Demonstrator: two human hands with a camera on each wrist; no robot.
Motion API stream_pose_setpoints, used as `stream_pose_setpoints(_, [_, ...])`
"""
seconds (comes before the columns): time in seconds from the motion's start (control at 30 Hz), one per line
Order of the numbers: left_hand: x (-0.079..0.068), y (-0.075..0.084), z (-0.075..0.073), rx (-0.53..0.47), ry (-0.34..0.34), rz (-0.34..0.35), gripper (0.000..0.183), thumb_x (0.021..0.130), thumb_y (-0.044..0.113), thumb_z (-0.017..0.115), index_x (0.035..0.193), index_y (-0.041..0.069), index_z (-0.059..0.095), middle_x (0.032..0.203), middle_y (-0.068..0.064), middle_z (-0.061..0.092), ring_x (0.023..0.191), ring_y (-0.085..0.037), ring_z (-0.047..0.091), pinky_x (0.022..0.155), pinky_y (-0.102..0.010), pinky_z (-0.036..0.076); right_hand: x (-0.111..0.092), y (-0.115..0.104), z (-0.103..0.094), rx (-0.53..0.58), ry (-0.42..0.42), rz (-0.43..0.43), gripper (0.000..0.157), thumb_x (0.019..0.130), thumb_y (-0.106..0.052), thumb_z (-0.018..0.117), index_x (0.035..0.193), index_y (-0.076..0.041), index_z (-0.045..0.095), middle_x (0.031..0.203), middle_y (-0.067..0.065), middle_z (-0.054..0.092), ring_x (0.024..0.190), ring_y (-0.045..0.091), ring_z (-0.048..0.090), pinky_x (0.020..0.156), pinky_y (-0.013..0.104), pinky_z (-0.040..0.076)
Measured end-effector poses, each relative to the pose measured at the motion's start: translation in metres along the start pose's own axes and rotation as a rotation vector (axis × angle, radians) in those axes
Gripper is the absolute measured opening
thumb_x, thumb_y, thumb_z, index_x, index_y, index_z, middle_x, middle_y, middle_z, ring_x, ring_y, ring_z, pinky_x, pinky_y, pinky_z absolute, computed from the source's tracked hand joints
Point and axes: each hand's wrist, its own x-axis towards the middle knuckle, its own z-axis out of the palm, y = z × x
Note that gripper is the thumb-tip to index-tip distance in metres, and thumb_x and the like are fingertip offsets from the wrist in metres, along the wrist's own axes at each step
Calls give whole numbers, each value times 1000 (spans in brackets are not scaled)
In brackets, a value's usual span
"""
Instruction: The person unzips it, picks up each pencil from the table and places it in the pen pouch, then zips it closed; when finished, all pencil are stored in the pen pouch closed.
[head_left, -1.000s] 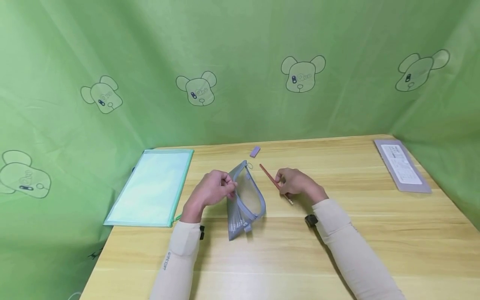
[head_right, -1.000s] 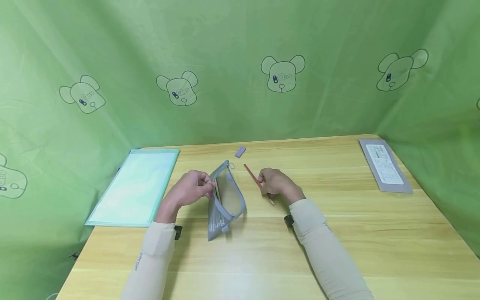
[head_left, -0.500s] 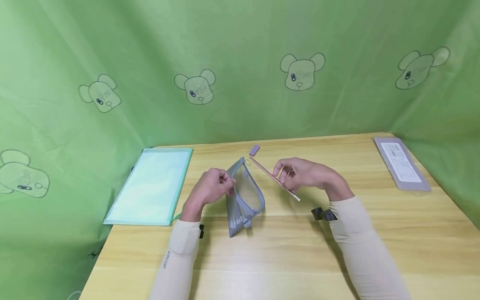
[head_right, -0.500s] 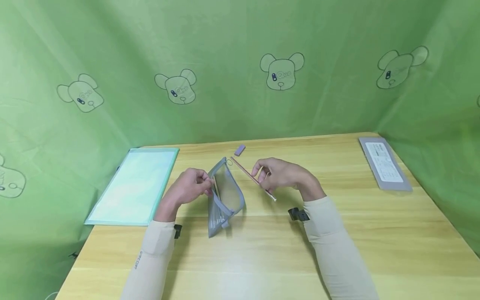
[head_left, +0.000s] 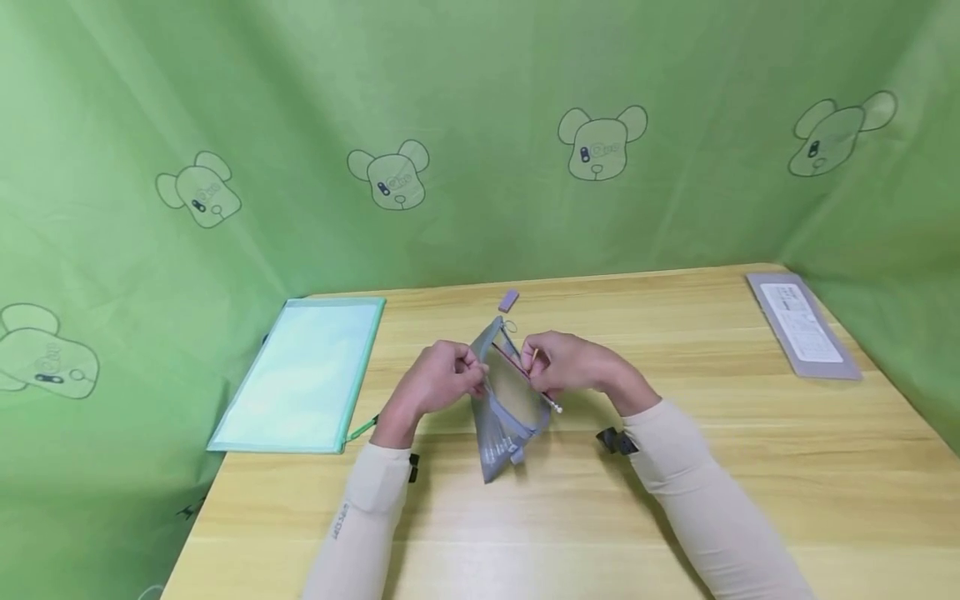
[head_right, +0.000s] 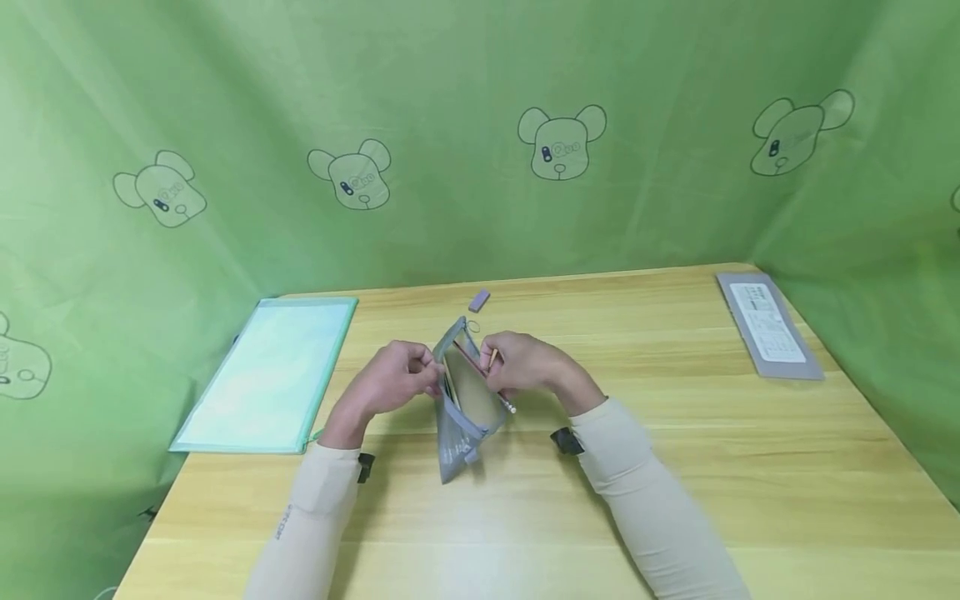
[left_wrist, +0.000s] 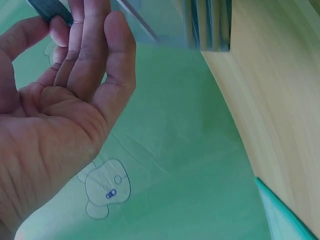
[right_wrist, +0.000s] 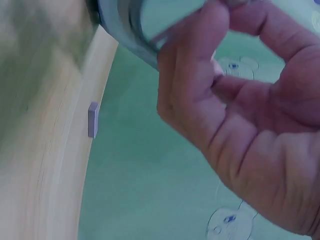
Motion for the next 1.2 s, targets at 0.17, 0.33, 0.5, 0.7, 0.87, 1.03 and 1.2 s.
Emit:
stream_pose_setpoints(0.17, [2,3,6,-34,-21,5,17,104,13,67,91,4,71,86,-12,81,93,-43,80,58,-24,45,5,-10,17,-160,134,38,17,85,7,66,96,-3,61,81,4,61,70,15,60,62,27,52])
stream_pose_setpoints(0.33, [4,1,6,-75,58,-33,15,105,13,67,95,4,73,86,-11,81,91,-39,81,68,-25,55,5,-17,23,-249,281,24,11,93,4,69,95,-6,65,87,8,66,77,19,62,66,29,55])
stream_pose_setpoints(0.5, [5,1,5,-110,117,-54,15,105,14,69,97,3,74,87,-10,81,79,-22,80,82,-39,64,-3,-12,9,-340,431,66,19,98,-9,73,114,-1,67,111,18,71,101,31,67,89,45,59])
stream_pose_setpoints(0.7, [6,0,5,-142,125,-67,15,105,14,68,98,2,74,90,-12,82,77,-17,79,88,-49,64,-6,-2,-7,-311,231,168,31,100,-14,72,124,4,67,110,17,75,96,29,70,84,40,60])
stream_pose_setpoints(0.87, [5,-1,5,-135,69,-67,15,105,16,69,98,3,74,90,-14,82,82,-26,81,76,-38,61,-4,1,-8,-284,164,126,18,96,4,66,113,3,71,90,9,68,77,20,64,69,29,55])
stream_pose_setpoints(1.03, [2,-6,-4,-83,14,-59,22,108,20,65,103,1,75,97,-16,81,98,-40,80,87,-43,62,-8,1,-12,-375,177,35,18,95,9,64,106,-2,72,101,13,75,88,22,68,75,32,58])
stream_pose_setpoints(1.2, [4,-16,-11,100,97,-95,26,105,19,69,127,5,70,123,-14,76,114,-34,76,96,-45,62,-16,3,-23,-439,157,-66,23,89,13,64,95,-7,72,96,9,73,86,21,61,74,32,52])
